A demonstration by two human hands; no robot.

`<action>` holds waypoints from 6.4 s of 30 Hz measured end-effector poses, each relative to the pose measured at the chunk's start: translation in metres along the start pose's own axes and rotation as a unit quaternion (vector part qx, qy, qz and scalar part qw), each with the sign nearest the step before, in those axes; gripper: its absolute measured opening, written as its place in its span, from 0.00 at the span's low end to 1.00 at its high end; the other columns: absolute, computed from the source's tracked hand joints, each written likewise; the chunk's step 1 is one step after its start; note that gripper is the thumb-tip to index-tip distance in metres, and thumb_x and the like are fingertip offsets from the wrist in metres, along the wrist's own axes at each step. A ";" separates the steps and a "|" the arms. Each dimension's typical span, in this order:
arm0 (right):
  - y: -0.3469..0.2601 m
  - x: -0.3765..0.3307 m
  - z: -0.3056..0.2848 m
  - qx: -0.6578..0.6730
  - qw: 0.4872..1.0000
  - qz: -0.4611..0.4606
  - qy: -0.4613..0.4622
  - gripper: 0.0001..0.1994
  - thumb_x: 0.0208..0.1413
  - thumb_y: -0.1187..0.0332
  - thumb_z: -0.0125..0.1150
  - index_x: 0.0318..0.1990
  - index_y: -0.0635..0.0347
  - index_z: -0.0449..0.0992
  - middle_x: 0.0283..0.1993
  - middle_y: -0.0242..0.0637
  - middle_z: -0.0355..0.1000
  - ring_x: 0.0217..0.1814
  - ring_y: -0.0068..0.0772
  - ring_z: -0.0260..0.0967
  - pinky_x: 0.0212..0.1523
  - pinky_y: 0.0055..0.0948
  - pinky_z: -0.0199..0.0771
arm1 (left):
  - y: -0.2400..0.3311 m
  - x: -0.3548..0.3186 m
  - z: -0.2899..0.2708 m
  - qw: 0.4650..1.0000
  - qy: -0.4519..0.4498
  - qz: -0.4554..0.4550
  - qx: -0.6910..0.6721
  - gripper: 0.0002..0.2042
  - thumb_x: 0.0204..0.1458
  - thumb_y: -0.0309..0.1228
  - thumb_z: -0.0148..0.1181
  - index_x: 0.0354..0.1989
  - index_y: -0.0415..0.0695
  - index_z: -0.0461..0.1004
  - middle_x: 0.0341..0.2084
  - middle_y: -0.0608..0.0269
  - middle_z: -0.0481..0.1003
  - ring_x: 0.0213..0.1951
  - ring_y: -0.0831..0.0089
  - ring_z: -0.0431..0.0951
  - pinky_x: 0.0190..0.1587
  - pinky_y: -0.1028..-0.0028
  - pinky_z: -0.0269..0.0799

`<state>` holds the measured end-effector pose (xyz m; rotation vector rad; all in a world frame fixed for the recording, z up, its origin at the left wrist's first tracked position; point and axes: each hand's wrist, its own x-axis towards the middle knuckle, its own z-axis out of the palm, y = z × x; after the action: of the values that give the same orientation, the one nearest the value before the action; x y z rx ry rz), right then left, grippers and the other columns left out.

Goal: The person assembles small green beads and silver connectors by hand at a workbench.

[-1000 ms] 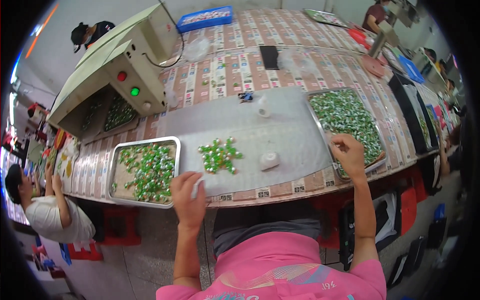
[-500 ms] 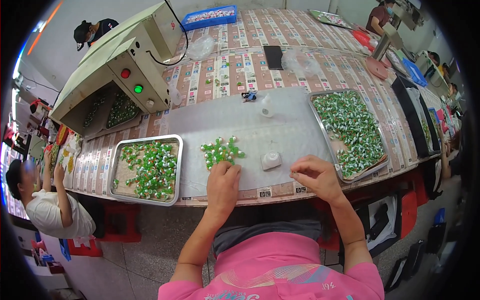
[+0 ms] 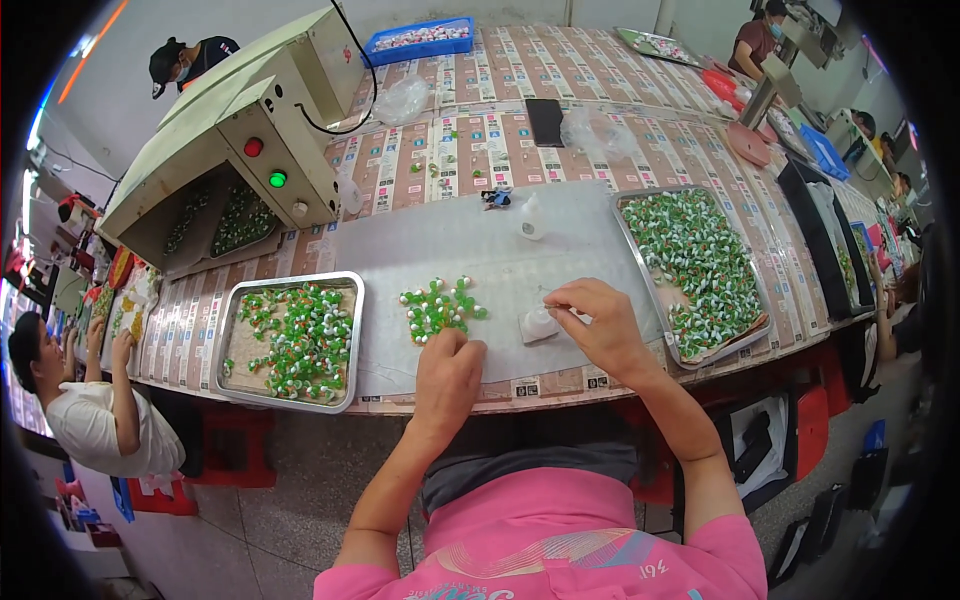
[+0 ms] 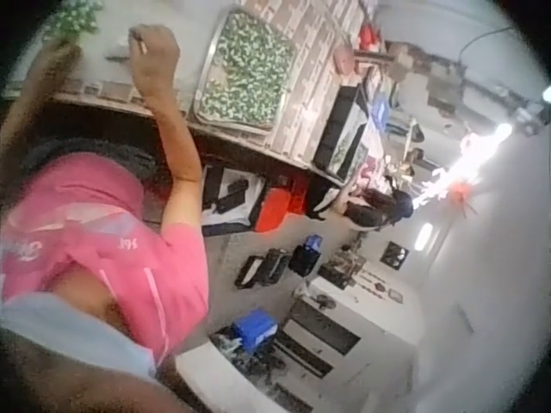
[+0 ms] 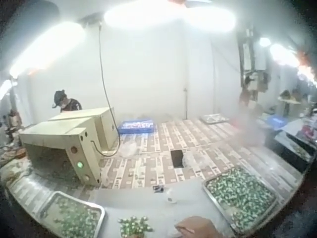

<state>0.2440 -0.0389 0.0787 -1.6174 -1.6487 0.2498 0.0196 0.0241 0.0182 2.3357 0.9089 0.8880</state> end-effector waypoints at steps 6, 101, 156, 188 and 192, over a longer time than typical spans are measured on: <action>-0.004 0.005 0.005 -0.034 0.999 -0.011 -0.015 0.07 0.46 0.78 0.65 0.34 0.62 0.78 0.34 0.40 0.76 0.38 0.41 0.73 0.40 0.34 0.72 | -0.005 -0.010 -0.008 0.990 0.001 -0.038 -0.133 0.09 0.46 0.16 0.59 0.35 0.40 0.77 0.33 0.56 0.69 0.37 0.62 0.73 0.37 0.70 0.69; 0.008 -0.053 -0.040 0.330 0.912 0.245 0.000 0.10 0.53 0.82 0.59 0.44 0.70 0.75 0.41 0.36 0.72 0.44 0.24 0.72 0.46 0.22 0.74 | -0.041 -0.007 -0.047 0.991 0.054 -0.059 0.111 0.12 0.44 0.19 0.60 0.39 0.41 0.76 0.35 0.55 0.74 0.41 0.55 0.72 0.44 0.61 0.68; -0.024 -0.058 -0.012 0.250 0.946 0.173 -0.109 0.10 0.51 0.74 0.67 0.41 0.61 0.80 0.38 0.36 0.76 0.36 0.22 0.73 0.36 0.21 0.72 | 0.060 -0.025 0.027 0.693 -0.028 -0.326 -0.642 0.10 0.55 0.23 0.60 0.44 0.34 0.73 0.37 0.54 0.78 0.37 0.72 0.80 0.42 0.75 0.79; 0.108 -0.069 -0.146 -0.206 0.967 0.067 0.131 0.09 0.49 0.77 0.60 0.39 0.60 0.79 0.42 0.38 0.75 0.47 0.45 0.70 0.51 0.35 0.68 | -0.002 -0.019 -0.060 0.958 0.193 -0.210 0.019 0.06 0.52 0.21 0.60 0.38 0.40 0.76 0.33 0.65 0.74 0.32 0.76 0.73 0.35 0.78 0.70; 0.149 -0.074 -0.168 -0.257 0.958 0.090 0.090 0.08 0.47 0.77 0.60 0.37 0.61 0.78 0.41 0.39 0.74 0.47 0.46 0.67 0.48 0.36 0.69 | -0.036 -0.036 -0.096 0.943 0.152 -0.234 0.179 0.07 0.52 0.25 0.60 0.37 0.38 0.75 0.32 0.58 0.73 0.36 0.64 0.74 0.38 0.68 0.69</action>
<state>0.4540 -0.1456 0.0663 -2.1106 -1.4992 -0.2560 -0.0842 0.0407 0.0467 2.1332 1.7964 0.9475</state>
